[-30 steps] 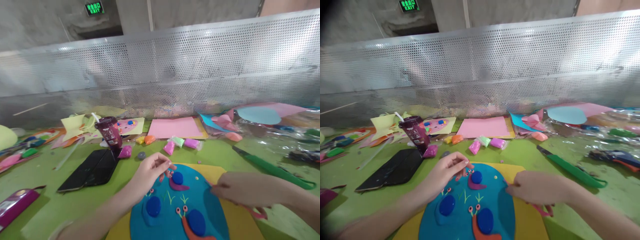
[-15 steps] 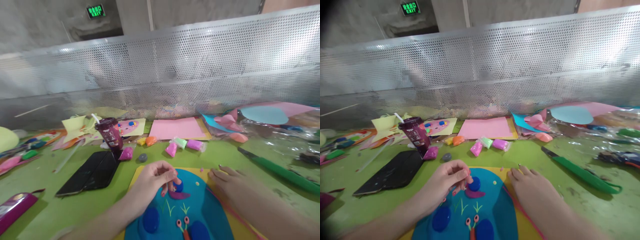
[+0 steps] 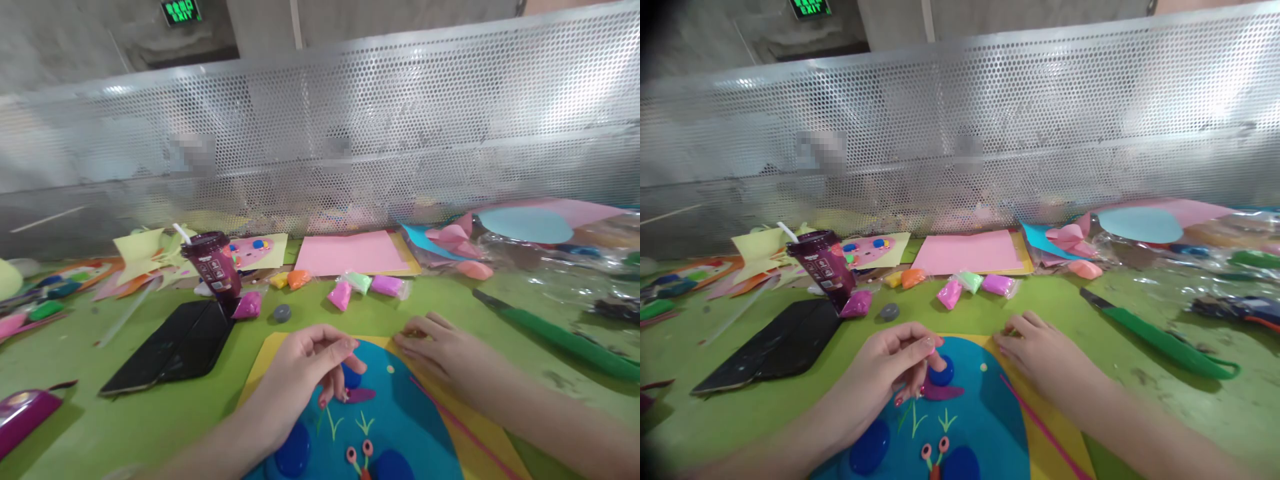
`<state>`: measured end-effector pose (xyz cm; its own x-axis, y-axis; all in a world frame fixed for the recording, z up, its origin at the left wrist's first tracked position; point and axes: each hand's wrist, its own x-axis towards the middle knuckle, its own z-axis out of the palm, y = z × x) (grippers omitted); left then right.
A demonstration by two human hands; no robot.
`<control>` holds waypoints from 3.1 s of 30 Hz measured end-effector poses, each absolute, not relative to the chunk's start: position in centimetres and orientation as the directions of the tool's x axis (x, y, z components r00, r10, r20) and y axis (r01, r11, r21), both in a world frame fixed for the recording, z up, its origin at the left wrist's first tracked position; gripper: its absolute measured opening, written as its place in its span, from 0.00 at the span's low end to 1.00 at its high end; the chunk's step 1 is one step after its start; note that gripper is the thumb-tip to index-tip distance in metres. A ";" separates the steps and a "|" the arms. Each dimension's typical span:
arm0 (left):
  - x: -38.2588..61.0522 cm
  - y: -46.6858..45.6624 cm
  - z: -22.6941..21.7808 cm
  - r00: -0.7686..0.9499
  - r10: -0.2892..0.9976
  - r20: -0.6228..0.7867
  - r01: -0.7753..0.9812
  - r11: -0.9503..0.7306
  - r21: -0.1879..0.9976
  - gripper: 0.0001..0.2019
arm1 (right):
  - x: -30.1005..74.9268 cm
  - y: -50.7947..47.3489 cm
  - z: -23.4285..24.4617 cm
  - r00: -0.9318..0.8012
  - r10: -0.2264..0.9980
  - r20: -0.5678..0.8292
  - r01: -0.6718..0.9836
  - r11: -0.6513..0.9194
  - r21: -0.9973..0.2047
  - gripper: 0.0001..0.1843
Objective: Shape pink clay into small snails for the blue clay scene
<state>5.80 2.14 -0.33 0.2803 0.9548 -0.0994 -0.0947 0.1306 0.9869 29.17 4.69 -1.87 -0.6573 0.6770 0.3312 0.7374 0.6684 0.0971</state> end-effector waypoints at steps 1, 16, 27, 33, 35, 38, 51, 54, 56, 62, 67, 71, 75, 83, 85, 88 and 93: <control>5.8 2.2 -0.3 0.280 0.955 -0.100 -0.092 0.130 0.987 0.10 | 29.1 4.8 -1.8 -0.671 0.673 0.311 0.723 0.687 0.071 0.15; 4.9 3.0 0.2 0.177 0.980 -0.093 0.007 0.093 0.996 0.10 | 29.4 5.3 -1.5 -0.416 0.845 0.335 0.726 0.531 -0.438 0.12; 4.8 3.2 0.0 0.148 0.985 -0.091 0.025 0.088 0.996 0.11 | 29.2 5.2 0.0 -0.287 0.917 0.277 0.734 0.396 -0.551 0.11; 4.7 3.1 -0.1 0.172 0.980 -0.101 0.042 0.095 0.995 0.11 | 29.1 5.1 -0.4 -0.327 0.916 0.230 0.733 0.400 -0.550 0.07; 4.7 3.1 -0.1 0.181 0.977 -0.115 0.065 0.104 0.992 0.11 | 28.9 4.9 -0.4 -0.350 0.910 0.223 0.722 0.413 -0.554 0.08; 4.8 3.0 -0.1 0.189 0.974 -0.127 0.095 0.111 0.989 0.10 | 28.7 4.7 -0.2 -0.366 0.907 0.211 0.721 0.419 -0.551 0.11; 5.1 2.6 -0.2 0.216 0.970 -0.111 0.079 0.096 0.992 0.08 | 28.4 4.2 -0.7 -0.435 0.875 0.213 0.724 0.481 -0.495 0.08; 5.1 2.6 -0.2 0.211 0.973 -0.096 0.051 0.087 0.995 0.08 | 28.3 4.5 -0.9 -0.437 0.872 0.219 0.732 0.486 -0.477 0.07; 5.1 2.5 -0.3 0.200 0.975 -0.093 0.050 0.084 0.995 0.08 | 28.3 4.7 -1.1 -0.459 0.861 0.220 0.729 0.506 -0.461 0.09; 5.1 2.3 -0.2 0.197 0.970 -0.144 0.059 0.135 0.989 0.10 | 28.6 4.8 -1.7 -0.507 0.841 0.187 0.742 0.537 -0.402 0.14; 5.1 2.2 0.1 0.218 0.961 -0.173 0.050 0.166 0.985 0.10 | 28.8 5.0 -1.2 -0.534 0.833 0.145 0.745 0.544 -0.386 0.17; 5.2 2.2 0.2 0.220 0.961 -0.168 0.049 0.161 0.986 0.09 | 28.7 4.5 0.2 -0.477 0.868 0.138 0.799 0.494 -0.343 0.16; 5.2 2.2 0.3 0.219 0.960 -0.175 0.070 0.164 0.984 0.10 | 28.4 2.5 1.5 -0.382 0.923 0.037 0.898 0.381 -0.222 0.11; 5.2 2.0 0.3 0.249 0.955 -0.164 0.065 0.153 0.986 0.09 | 28.7 1.1 1.2 -0.407 0.909 -0.092 0.913 0.405 -0.043 0.06; 5.2 2.0 0.3 0.253 0.952 -0.171 0.046 0.164 0.985 0.09 | 29.6 1.9 1.2 -0.420 0.905 -0.060 0.907 0.420 -0.015 0.08; 5.4 2.0 0.3 0.277 0.942 -0.187 -0.023 0.202 0.979 0.08 | 31.5 3.9 1.3 -0.423 0.904 0.068 0.906 0.422 0.027 0.09; 6.1 1.4 0.3 0.341 0.911 -0.230 -0.183 0.304 0.935 0.10 | 32.3 5.7 1.4 -0.458 0.821 0.340 0.876 0.482 0.017 0.09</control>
